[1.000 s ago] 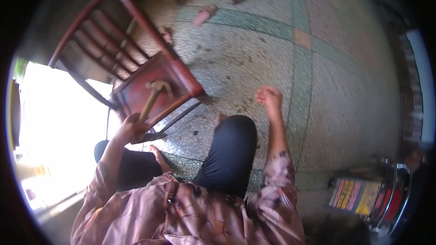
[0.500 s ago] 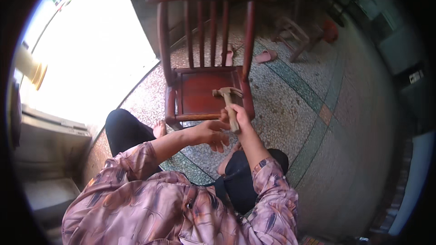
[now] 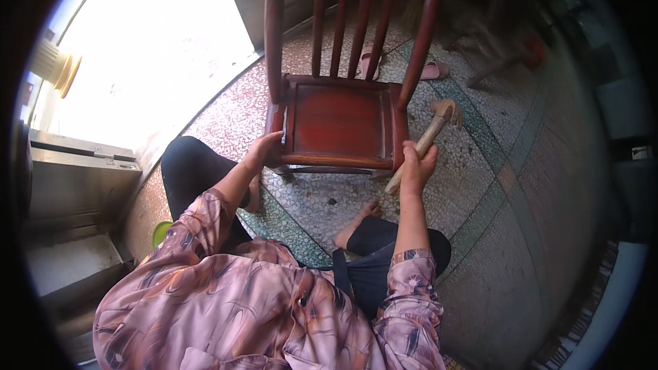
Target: Repairing a wooden chair using a hammer.
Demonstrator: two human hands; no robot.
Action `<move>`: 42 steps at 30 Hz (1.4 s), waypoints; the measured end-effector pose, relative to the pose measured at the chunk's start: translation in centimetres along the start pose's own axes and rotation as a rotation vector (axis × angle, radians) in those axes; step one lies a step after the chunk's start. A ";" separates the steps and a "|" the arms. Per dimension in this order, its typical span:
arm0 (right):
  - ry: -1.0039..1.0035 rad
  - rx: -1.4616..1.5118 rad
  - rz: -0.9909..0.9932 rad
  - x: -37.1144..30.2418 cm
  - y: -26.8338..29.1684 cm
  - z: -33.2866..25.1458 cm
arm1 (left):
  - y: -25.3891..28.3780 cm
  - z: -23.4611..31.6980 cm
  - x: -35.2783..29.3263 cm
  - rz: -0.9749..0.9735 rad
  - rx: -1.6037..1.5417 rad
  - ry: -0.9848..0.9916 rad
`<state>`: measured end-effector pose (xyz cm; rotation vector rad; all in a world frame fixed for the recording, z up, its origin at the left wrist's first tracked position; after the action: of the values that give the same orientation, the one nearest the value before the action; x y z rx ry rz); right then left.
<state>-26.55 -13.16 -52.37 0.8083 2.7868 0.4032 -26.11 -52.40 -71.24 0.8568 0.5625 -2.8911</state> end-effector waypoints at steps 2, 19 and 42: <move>-0.081 0.215 0.092 0.8 0.9 2.2 | -1.9 0.4 -0.4 -0.091 -0.211 0.048; -0.639 0.446 -0.173 -0.2 -7.1 9.2 | -7.8 24.5 -7.6 0.051 0.632 -0.574; -0.136 -0.069 -0.724 -12.5 -12.7 -2.9 | -1.3 24.3 -4.0 0.428 1.568 -1.248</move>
<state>-23.28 -30.90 -52.07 -0.2027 2.6769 0.2872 -35.44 -60.20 -49.81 -0.8513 -1.7432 -2.2103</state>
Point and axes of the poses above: each hand's wrist, its own x-axis towards the middle knuckle, its own y-axis out of the back of the hand, z = x × y, the point moved 8 cm from there along x, towards the middle knuckle, and after that the axes turned 14 degrees about -y, right-handed, at the moved point
